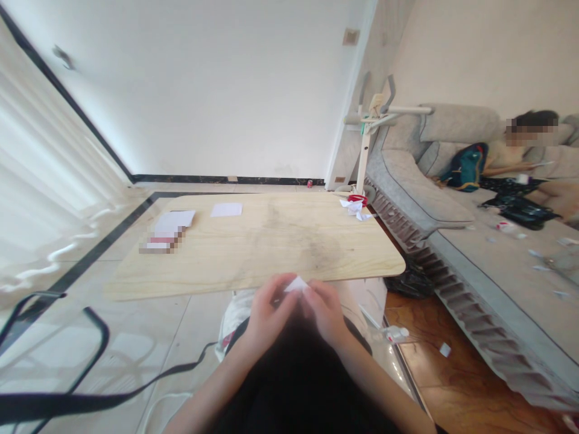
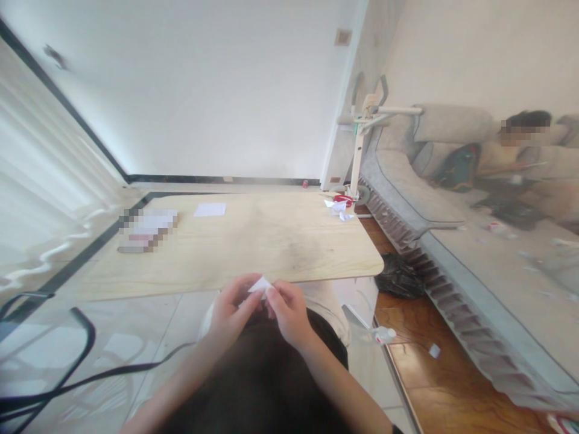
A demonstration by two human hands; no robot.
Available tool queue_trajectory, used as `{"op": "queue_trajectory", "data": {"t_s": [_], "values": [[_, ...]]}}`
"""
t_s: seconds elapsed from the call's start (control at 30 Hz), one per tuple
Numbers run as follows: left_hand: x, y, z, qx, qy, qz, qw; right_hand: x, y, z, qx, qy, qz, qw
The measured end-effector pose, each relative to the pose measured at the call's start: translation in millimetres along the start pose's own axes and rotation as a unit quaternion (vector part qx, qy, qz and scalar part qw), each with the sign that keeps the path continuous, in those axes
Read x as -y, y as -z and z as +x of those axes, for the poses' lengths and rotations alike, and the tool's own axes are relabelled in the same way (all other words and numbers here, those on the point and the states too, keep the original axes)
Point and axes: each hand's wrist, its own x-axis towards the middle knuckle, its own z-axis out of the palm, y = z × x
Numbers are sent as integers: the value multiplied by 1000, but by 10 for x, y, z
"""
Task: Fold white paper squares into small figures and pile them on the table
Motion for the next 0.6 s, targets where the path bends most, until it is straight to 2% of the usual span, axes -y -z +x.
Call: {"op": "queue_trajectory", "data": {"t_s": [0.27, 0.47, 0.53, 0.6], "values": [[-14, 28, -10, -6, -10, 28, 1000, -23, 22, -10, 21, 8, -10, 1000], [0, 33, -17, 2, 16, -17, 1000, -12, 12, -19, 11, -2, 2, 1000], [-1, 55, -4, -7, -15, -5, 1000, -9, 9, -20, 3, -4, -6, 1000], [-5, 92, 17, -16, -81, 41, 996, -15, 13, -21, -6, -6, -21, 1000]]}}
